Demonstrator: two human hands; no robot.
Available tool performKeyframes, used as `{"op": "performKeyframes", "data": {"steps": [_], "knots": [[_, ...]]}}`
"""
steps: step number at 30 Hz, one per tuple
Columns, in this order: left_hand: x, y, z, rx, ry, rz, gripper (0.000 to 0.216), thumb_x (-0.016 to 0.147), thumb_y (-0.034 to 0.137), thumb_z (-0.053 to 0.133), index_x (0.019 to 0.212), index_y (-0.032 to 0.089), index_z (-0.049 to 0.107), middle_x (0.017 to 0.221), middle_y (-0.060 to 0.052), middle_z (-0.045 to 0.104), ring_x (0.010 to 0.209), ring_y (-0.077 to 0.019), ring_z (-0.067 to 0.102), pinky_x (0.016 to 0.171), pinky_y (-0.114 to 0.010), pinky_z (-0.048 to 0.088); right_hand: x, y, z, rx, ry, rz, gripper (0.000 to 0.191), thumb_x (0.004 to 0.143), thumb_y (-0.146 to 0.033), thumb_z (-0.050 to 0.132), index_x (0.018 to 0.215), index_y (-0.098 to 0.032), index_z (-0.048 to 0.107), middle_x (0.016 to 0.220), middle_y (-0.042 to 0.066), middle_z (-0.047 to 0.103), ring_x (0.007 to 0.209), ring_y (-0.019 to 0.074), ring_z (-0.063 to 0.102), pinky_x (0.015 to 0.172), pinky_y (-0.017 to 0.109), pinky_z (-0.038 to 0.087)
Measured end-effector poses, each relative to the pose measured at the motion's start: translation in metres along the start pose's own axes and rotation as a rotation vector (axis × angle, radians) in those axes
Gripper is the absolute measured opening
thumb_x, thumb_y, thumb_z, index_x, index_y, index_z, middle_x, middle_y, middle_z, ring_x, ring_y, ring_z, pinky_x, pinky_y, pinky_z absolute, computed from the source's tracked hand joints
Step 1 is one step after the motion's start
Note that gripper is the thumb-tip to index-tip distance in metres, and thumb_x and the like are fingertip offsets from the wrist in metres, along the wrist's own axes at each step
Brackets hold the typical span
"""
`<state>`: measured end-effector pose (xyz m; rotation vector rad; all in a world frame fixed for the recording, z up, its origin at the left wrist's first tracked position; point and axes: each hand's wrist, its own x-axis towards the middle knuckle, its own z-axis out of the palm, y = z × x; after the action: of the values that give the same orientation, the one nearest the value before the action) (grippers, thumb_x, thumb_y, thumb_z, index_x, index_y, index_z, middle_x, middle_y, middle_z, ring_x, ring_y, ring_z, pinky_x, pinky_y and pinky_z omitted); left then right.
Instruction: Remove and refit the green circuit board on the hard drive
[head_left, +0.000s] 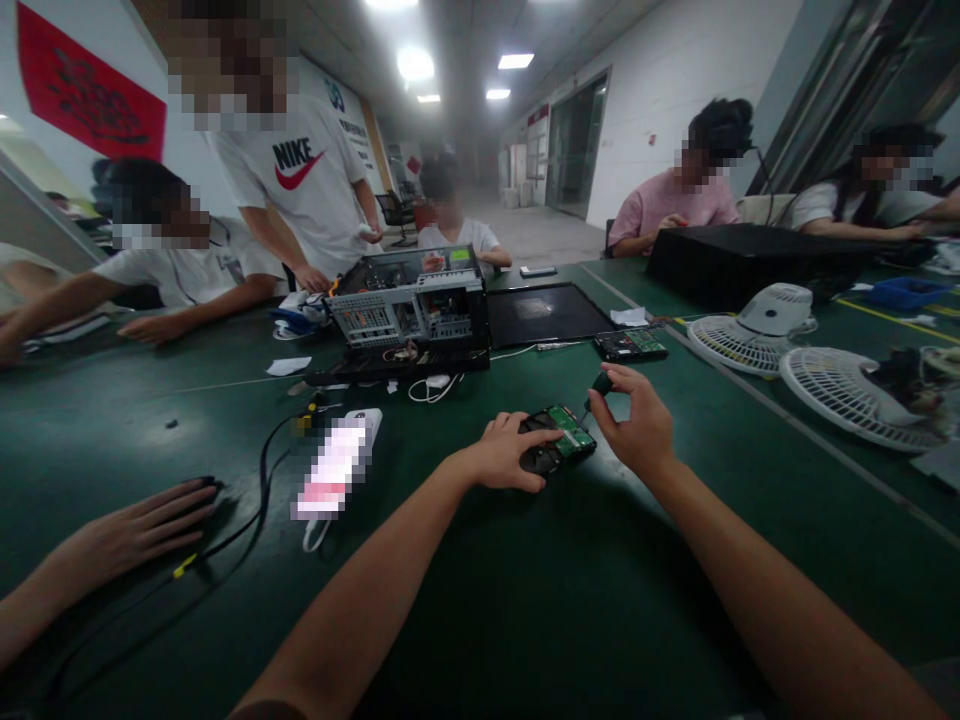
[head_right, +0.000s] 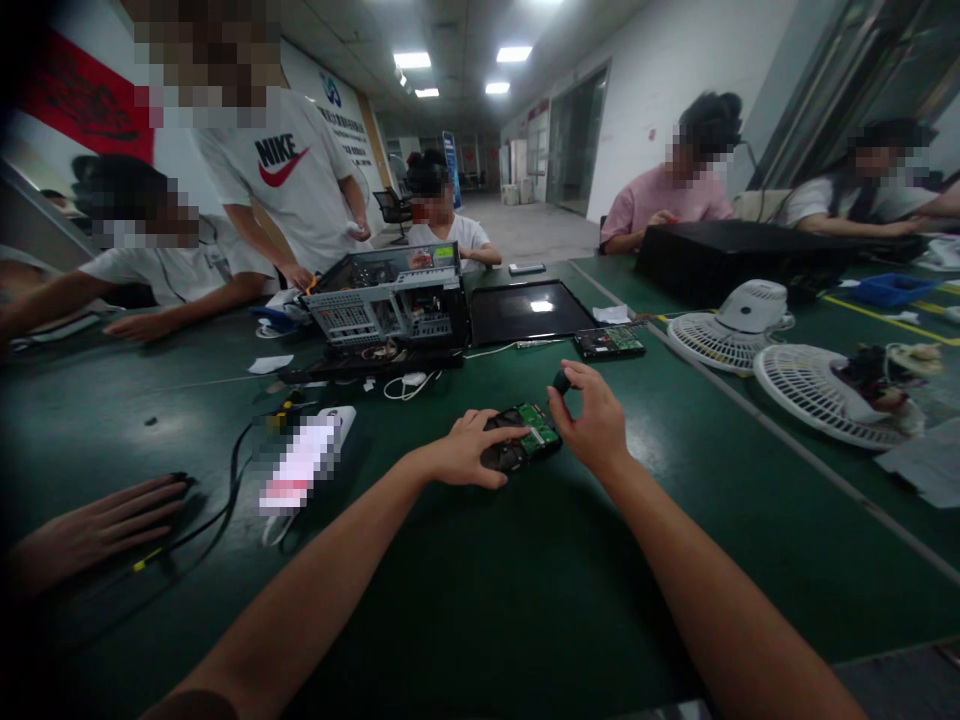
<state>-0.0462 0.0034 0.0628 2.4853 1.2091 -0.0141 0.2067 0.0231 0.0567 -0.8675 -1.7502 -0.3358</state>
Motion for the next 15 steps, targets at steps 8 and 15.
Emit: {"op": "performKeyframes", "data": {"steps": [8,15], "knots": [[-0.0005,0.002,-0.0028,-0.009,-0.02,-0.004,0.091,0.074,0.064,0.07,0.154,0.054,0.027,0.159,-0.002,0.025,0.14,-0.042,0.029,0.113,-0.059,0.03,0.0004,-0.0029,-0.0038,-0.041,-0.033,0.052,0.04,0.088,-0.022,0.068,0.126,-0.023,0.056,0.118,0.013,0.061,0.102,0.0273,0.065,0.085,0.046,0.061],[-0.0003,0.0014,-0.001,-0.008,-0.011,0.0,0.091,0.074,0.064,0.07,0.154,0.054,0.027,0.16,-0.002,0.025,0.14,-0.0414,0.028,0.114,-0.059,0.028,0.0025,-0.0018,-0.0044,0.014,-0.055,0.055,0.039,0.089,-0.018,0.063,0.126,-0.023,0.052,0.123,0.013,0.062,0.109,0.0272,0.065,0.084,0.045,0.061]]}}
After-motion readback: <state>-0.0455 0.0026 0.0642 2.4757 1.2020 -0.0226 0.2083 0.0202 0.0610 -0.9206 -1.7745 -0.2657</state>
